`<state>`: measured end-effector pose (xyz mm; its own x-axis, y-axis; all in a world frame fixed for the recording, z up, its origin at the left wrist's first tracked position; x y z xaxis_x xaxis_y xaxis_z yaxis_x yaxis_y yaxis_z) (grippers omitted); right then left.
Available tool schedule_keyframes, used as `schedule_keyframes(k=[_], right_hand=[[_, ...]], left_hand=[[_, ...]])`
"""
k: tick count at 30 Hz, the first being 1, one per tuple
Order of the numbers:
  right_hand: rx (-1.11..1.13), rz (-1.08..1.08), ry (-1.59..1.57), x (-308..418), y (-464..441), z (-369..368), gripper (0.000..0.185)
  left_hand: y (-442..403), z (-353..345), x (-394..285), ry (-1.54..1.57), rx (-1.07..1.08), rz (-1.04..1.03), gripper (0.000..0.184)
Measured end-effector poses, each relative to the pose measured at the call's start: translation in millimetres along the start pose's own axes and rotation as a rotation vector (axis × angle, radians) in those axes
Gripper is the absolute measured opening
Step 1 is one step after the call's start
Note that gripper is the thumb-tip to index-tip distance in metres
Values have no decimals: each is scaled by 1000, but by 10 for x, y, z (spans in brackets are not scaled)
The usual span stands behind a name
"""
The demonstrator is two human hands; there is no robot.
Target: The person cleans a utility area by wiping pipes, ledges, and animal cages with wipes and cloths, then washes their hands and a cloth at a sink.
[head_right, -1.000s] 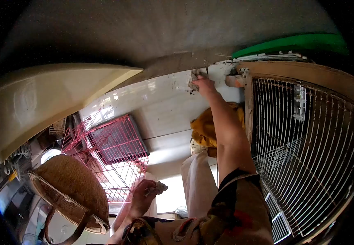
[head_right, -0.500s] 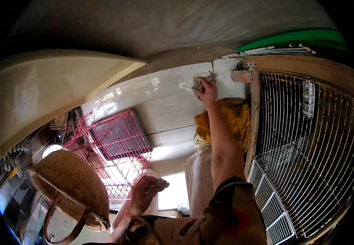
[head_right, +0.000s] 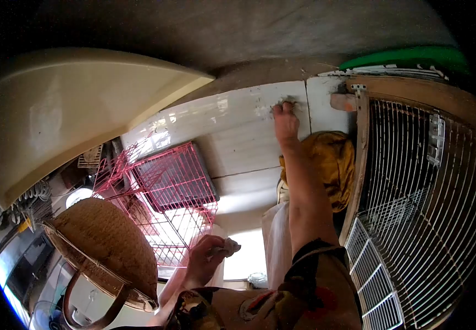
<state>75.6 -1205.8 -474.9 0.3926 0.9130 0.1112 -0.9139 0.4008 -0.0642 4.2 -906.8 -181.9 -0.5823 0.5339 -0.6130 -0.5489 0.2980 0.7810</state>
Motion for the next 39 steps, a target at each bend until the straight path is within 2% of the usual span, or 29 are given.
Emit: schedule_keyframes(k=[4, 7, 10, 13, 16, 17, 20, 21, 24, 25, 28, 30, 33, 35, 39], right_hand=[[58, 84, 114, 124, -18, 48, 4], [64, 66, 130, 136, -45, 27, 5], [-73, -109, -326, -74, -153, 85, 7], [285, -874, -1445, -403, 1, -178, 10], [321, -1034, -1524, -570, 40, -44, 12], [355, -1039, -1441, -698, 66, -85, 16], [122, -869, -1433, -1037, 132, -197, 22], [88, -1007, -1228, -1223, 213, -306, 29], [-184, -885, -1018, -1487, 338, -843, 33], [-219, -836, -921, -1371, 308, -758, 32], [-388, -726, -675, -835, 121, -762, 28], [-310, -668, -581, -321, -171, -232, 28], [-325, -340, -501, 135, -454, -209, 30], [-211, -139, -459, 438, -506, 17, 33], [-37, 202, -478, 551, -283, 91, 28]], left_hand=[[19, 3, 3, -2, 16, 37, 14], [39, 30, 22, -48, 7, -14, 14], [71, 20, 112, 7, 10, -17, 13], [114, -12, 132, 8, 50, -5, 13], [115, -29, 209, 77, 51, 35, 14], [112, -13, 170, 74, 20, 7, 12], [94, 26, -48, 35, -36, -52, 8], [84, 37, -123, 1, -29, -56, 7], [73, 29, -64, 24, 27, 14, 12], [78, 20, -16, 53, 51, 49, 15], [54, -32, 186, 211, 11, 10, 7], [37, 3, 98, 100, -17, -30, 8], [56, 44, 50, 51, 14, 37, 14], [47, 58, 49, 52, 42, 58, 16], [68, 84, 64, 36, 32, 5, 16]])
Point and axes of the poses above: each hand's wrist, its own y-axis away from the middle knuckle, its own z-axis out of the back of the hand, x = y × z, the point moved 7 cm from there along -y, towards the middle knuckle, and after that the axes turned 7 degrees about -x, right-handed, at the moved point
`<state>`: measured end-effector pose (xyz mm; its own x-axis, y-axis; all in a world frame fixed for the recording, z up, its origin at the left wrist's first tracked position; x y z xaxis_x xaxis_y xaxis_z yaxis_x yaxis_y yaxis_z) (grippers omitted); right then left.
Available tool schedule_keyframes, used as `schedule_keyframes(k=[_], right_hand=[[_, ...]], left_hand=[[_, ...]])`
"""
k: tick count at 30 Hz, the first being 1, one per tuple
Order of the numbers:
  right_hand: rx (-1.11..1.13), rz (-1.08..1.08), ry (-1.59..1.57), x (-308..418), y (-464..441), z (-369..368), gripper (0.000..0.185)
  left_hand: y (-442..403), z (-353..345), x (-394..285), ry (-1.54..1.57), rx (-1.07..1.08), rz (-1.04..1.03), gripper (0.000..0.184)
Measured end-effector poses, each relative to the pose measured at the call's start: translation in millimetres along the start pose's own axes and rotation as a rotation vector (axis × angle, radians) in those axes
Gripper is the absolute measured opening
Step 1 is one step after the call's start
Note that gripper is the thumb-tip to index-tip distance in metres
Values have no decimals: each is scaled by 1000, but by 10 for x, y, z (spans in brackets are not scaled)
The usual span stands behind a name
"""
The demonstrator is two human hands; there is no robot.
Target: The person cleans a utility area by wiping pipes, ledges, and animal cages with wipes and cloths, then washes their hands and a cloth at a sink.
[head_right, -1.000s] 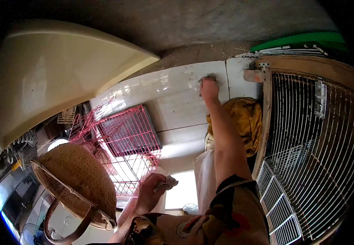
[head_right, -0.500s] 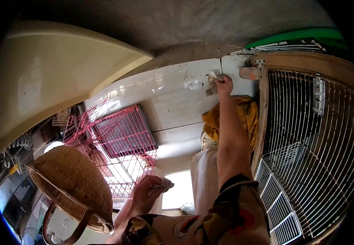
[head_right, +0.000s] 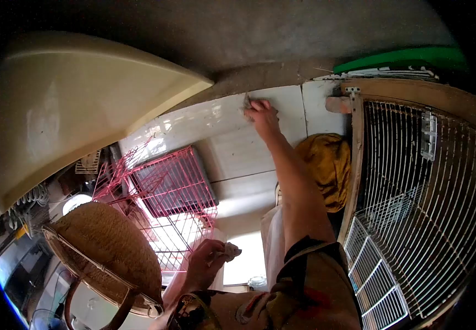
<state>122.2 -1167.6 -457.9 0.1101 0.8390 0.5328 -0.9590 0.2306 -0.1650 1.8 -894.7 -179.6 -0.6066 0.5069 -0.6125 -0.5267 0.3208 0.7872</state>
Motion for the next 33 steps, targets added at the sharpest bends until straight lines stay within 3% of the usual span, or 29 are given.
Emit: schedule_keyframes(k=[3, 9, 13, 15, 16, 18, 21, 24, 27, 31, 33], right_hand=[[75, 134, 50, -53, 249, 153, 33], [197, 76, 294, -104, 726, 393, 46], [153, -70, 399, -35, 899, 376, 38], [150, -106, 424, 41, 807, 419, 35], [167, -80, 421, 44, 776, 392, 33], [209, -20, 433, -99, 681, 376, 29], [358, -119, 487, -246, 642, 111, 23], [16, -270, 413, -166, 713, 153, 11], [160, -510, 406, -211, 832, 75, 11], [71, -555, -79, -614, 759, 390, 28], [116, -680, -17, -1136, 973, 379, 35]], left_hand=[[12, 12, -22, -65, 10, -31, 15], [58, 47, -83, 3, -21, -50, 11], [78, 19, 25, 66, 1, -103, 8], [94, 57, -98, -52, 10, -154, 8], [113, 72, -145, -110, 13, -174, 8], [145, 72, 13, 62, 12, -97, 9], [147, 48, -48, 133, 7, -84, 9], [130, 18, -29, 141, 17, -107, 9], [82, -16, 108, 102, 30, -116, 10], [84, -18, 199, 174, 6, -100, 9], [114, -11, 167, 150, 0, -75, 9]])
Point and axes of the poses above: each hand's wrist, its own y-axis away from the middle knuckle, its own z-axis out of the back of the hand, x = y × z, the point moved 7 cm from there along -y, towards the middle knuckle, and after that the axes turned 7 degrees about -x, right-handed, at the moved point
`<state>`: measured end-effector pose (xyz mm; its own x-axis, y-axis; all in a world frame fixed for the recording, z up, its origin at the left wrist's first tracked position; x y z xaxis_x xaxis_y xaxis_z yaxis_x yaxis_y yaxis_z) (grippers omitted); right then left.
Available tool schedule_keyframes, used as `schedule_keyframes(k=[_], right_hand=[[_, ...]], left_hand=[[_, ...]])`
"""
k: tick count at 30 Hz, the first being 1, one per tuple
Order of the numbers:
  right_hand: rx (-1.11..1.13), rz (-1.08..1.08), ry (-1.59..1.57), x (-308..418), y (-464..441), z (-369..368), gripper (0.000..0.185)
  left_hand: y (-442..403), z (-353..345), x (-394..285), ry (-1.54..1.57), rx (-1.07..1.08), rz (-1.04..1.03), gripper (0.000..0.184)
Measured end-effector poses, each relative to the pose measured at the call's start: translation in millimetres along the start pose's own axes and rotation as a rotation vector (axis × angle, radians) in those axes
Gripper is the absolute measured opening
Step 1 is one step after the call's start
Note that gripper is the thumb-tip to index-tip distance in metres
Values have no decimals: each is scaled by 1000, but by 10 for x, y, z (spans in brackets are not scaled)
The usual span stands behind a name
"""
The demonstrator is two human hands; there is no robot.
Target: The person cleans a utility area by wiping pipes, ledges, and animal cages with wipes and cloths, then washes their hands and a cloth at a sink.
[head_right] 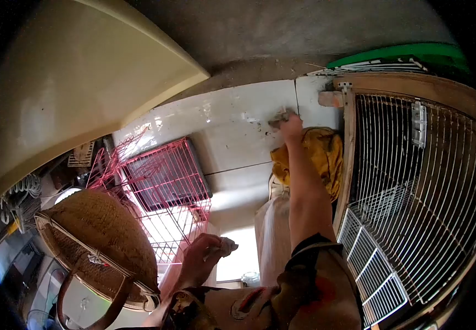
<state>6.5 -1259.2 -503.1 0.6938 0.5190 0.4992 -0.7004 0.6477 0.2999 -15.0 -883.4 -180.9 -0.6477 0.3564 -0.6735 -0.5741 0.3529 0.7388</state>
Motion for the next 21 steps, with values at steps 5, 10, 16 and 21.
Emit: schedule_keyframes(k=[5, 10, 16, 21], right_hand=[[-170, -30, 306, 231, 515, -370, 45], [-224, -100, 118, 269, 689, -402, 41], [-325, -45, 205, 628, 756, -457, 43], [-306, -7, 177, 1320, 307, -594, 45]], left_hand=[[-35, 28, -108, -80, 21, -71, 9], [-9, 117, -118, -89, -33, -35, 11], [3, 109, -295, -115, -22, -119, 15], [4, 195, -203, -196, -3, -63, 18]])
Point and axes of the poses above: each hand's wrist, its own y-axis away from the middle knuckle, its own z-axis out of the back of the hand, x = y × z, the point moved 7 cm from there along -y, towards the middle knuckle, and after that the axes turned 7 degrees about -x, right-handed, at the moved point
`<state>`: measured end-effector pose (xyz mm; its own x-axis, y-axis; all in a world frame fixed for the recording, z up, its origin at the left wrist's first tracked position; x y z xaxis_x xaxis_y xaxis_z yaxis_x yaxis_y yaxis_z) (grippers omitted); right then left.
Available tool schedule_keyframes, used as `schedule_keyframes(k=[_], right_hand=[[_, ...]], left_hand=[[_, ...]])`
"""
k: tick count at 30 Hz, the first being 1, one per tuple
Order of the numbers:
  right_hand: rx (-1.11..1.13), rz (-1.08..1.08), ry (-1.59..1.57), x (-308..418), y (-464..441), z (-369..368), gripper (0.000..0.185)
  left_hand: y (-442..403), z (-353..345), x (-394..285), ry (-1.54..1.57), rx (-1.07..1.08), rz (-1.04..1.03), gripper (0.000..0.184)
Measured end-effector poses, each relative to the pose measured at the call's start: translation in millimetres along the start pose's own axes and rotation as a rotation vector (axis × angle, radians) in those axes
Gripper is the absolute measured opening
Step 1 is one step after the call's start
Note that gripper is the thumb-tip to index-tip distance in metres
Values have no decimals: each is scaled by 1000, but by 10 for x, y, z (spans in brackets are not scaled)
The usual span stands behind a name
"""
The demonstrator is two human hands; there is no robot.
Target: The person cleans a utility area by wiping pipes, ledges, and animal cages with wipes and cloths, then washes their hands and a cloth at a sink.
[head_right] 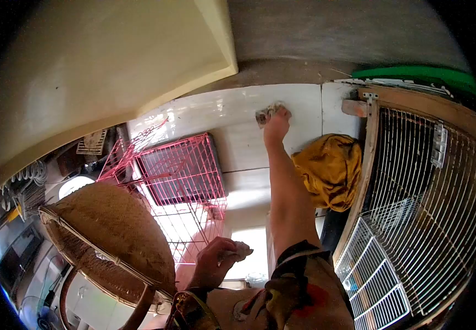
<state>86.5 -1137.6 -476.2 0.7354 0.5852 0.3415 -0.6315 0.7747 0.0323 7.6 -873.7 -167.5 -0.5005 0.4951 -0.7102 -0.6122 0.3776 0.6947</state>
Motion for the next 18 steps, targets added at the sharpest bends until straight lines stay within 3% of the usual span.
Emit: schedule_keyframes(k=[3, 5, 7, 12, 18], right_hand=[[59, 90, 46, 397, -292, -120, 35], [203, 134, 83, 593, -363, -259, 28], [193, 327, 149, 865, -320, -293, 21], [138, 661, 176, 1368, 88, -477, 19], [163, 803, -26, 1659, 693, -508, 10]], left_hand=[[95, -152, 428, 170, -13, 48, 18], [50, -95, 173, 81, -17, -75, 17], [15, -61, 53, -36, -52, -140, 17], [-8, -77, 76, -18, -42, -66, 15], [-14, -117, 157, -58, -44, -34, 15]])
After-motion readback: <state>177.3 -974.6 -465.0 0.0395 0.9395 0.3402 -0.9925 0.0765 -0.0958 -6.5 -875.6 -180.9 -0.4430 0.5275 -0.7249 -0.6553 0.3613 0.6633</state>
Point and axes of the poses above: each hand's wrist, its own y-axis away from the middle knuckle, its own z-axis out of the back of the hand, x = y × z, the point moved 7 cm from there along -y, towards the middle knuckle, and after that the axes turned 7 degrees about -x, right-handed, at the moved point
